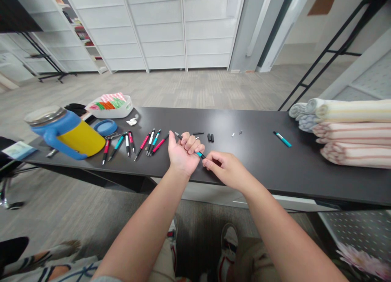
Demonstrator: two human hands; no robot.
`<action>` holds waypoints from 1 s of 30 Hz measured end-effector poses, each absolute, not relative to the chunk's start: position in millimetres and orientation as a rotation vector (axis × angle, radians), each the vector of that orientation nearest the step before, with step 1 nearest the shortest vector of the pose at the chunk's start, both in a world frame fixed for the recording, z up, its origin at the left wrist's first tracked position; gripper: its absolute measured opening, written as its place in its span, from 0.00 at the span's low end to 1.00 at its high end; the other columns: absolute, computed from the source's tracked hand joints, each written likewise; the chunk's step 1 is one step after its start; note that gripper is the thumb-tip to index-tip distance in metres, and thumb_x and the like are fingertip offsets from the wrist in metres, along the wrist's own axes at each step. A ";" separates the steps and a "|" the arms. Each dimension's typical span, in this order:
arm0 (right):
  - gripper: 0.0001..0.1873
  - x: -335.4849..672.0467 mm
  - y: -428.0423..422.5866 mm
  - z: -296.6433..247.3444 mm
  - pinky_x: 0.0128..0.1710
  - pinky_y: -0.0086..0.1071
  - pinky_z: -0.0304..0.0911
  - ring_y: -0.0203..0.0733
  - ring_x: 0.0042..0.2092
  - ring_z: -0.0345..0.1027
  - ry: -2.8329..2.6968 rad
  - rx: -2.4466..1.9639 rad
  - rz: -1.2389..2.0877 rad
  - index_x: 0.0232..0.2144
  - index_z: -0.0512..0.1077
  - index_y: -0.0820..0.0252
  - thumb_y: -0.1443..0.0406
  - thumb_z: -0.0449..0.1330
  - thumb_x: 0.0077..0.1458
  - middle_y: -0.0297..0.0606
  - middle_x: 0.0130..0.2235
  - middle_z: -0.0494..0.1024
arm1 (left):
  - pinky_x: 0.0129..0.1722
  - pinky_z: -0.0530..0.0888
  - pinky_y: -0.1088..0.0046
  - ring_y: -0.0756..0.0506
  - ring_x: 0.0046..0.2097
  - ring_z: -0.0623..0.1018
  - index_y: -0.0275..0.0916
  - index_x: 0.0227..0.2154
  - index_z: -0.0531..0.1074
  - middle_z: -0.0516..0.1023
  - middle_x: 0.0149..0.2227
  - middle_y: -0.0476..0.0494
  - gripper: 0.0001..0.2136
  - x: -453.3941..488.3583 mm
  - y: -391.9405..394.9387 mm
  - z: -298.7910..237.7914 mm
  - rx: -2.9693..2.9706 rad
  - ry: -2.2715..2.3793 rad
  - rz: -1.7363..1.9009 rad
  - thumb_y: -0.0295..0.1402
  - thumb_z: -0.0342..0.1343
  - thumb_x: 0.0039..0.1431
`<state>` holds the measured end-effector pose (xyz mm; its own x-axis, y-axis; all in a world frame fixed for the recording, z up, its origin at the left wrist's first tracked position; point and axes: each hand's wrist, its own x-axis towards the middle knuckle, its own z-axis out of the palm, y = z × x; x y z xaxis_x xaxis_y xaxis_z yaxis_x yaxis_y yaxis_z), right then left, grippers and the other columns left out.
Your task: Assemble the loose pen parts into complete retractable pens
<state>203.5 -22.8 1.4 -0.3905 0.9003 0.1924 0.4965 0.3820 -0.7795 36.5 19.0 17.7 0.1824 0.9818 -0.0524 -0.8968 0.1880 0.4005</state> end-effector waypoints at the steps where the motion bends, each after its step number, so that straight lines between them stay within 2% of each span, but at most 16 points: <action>1: 0.19 203.4 -23.2 0.5 0.31 0.30 0.54 0.36 0.29 0.64 -2.032 -1.212 0.840 0.27 0.72 0.57 0.54 0.57 0.69 0.30 0.27 0.75 | 0.21 0.61 0.75 0.53 0.19 0.52 0.41 0.21 0.52 0.46 0.19 0.55 0.28 36.5 19.7 17.3 0.290 0.333 1.313 0.54 0.46 0.71; 5: 0.22 202.0 -24.7 -3.6 0.28 0.30 0.51 0.35 0.26 0.60 -2.014 -1.272 0.760 0.25 0.72 0.57 0.50 0.62 0.64 0.29 0.23 0.72 | 0.18 0.56 0.78 0.54 0.19 0.50 0.41 0.23 0.53 0.45 0.20 0.57 0.26 37.6 22.0 14.6 0.245 0.361 1.132 0.53 0.46 0.72; 7: 0.22 201.2 -24.9 -5.3 0.28 0.30 0.51 0.34 0.26 0.59 -1.996 -1.271 0.733 0.25 0.72 0.58 0.49 0.64 0.62 0.29 0.23 0.72 | 0.18 0.56 0.79 0.54 0.19 0.50 0.40 0.25 0.58 0.46 0.20 0.57 0.24 39.8 20.8 12.7 0.259 0.362 1.092 0.52 0.45 0.73; 10: 0.24 200.7 -24.9 -6.6 0.29 0.29 0.52 0.34 0.27 0.60 -1.979 -1.242 0.746 0.24 0.70 0.58 0.46 0.67 0.58 0.29 0.24 0.72 | 0.20 0.62 0.78 0.53 0.19 0.55 0.40 0.32 0.65 0.52 0.22 0.56 0.17 44.9 15.7 10.1 0.345 0.371 1.124 0.45 0.46 0.73; 14: 0.25 200.2 -25.9 -5.0 0.28 0.29 0.53 0.34 0.27 0.60 -1.959 -1.235 0.794 0.25 0.71 0.58 0.44 0.68 0.55 0.29 0.24 0.73 | 0.28 0.70 0.74 0.51 0.24 0.66 0.41 0.39 0.67 0.65 0.28 0.52 0.02 38.7 12.7 9.7 0.639 0.525 1.269 0.32 0.51 0.67; 18: 0.23 199.6 -28.2 -1.3 0.28 0.29 0.53 0.35 0.27 0.61 -1.929 -1.303 0.751 0.27 0.74 0.58 0.46 0.66 0.58 0.29 0.24 0.72 | 0.34 0.73 0.71 0.49 0.30 0.72 0.43 0.45 0.73 0.71 0.36 0.48 0.08 -0.2 21.7 13.2 1.186 0.997 1.473 0.32 0.57 0.63; 21: 0.23 199.8 -28.9 -0.2 0.28 0.30 0.52 0.35 0.26 0.60 -1.923 -1.338 0.698 0.26 0.73 0.58 0.46 0.61 0.63 0.29 0.23 0.71 | 0.48 0.73 0.64 0.41 0.43 0.76 0.42 0.40 0.78 0.74 0.40 0.41 0.06 -34.3 29.3 12.0 1.735 1.367 1.523 0.29 0.62 0.59; 23: 0.24 200.0 -28.3 -1.1 0.28 0.30 0.52 0.35 0.26 0.59 -1.914 -1.361 0.676 0.26 0.72 0.58 0.46 0.58 0.64 0.29 0.22 0.70 | 0.54 0.70 0.58 0.36 0.47 0.75 0.41 0.37 0.78 0.76 0.40 0.37 0.04 -47.7 31.9 7.1 2.006 1.581 1.364 0.27 0.61 0.59; 25: 0.25 200.1 -26.9 -3.0 0.28 0.30 0.51 0.35 0.26 0.59 -1.895 -1.385 0.657 0.25 0.71 0.58 0.46 0.57 0.65 0.29 0.22 0.69 | 0.55 0.69 0.55 0.34 0.48 0.75 0.40 0.37 0.79 0.78 0.40 0.34 0.05 -51.4 32.4 0.5 2.193 1.813 1.095 0.27 0.59 0.61; 27: 0.26 199.8 -25.2 -5.3 0.28 0.30 0.51 0.35 0.26 0.59 -1.868 -1.410 0.638 0.25 0.71 0.57 0.45 0.57 0.65 0.29 0.22 0.68 | 0.55 0.68 0.56 0.33 0.50 0.74 0.38 0.41 0.80 0.79 0.41 0.33 0.07 -48.7 31.7 -4.9 2.303 2.000 0.877 0.29 0.58 0.64; 30: 0.27 199.4 -22.1 -8.3 0.28 0.31 0.52 0.36 0.26 0.60 -1.841 -1.442 0.615 0.25 0.71 0.57 0.44 0.57 0.64 0.29 0.22 0.69 | 0.55 0.68 0.58 0.34 0.52 0.74 0.36 0.49 0.78 0.80 0.45 0.33 0.12 -43.5 30.1 -5.9 2.382 2.091 0.787 0.34 0.59 0.66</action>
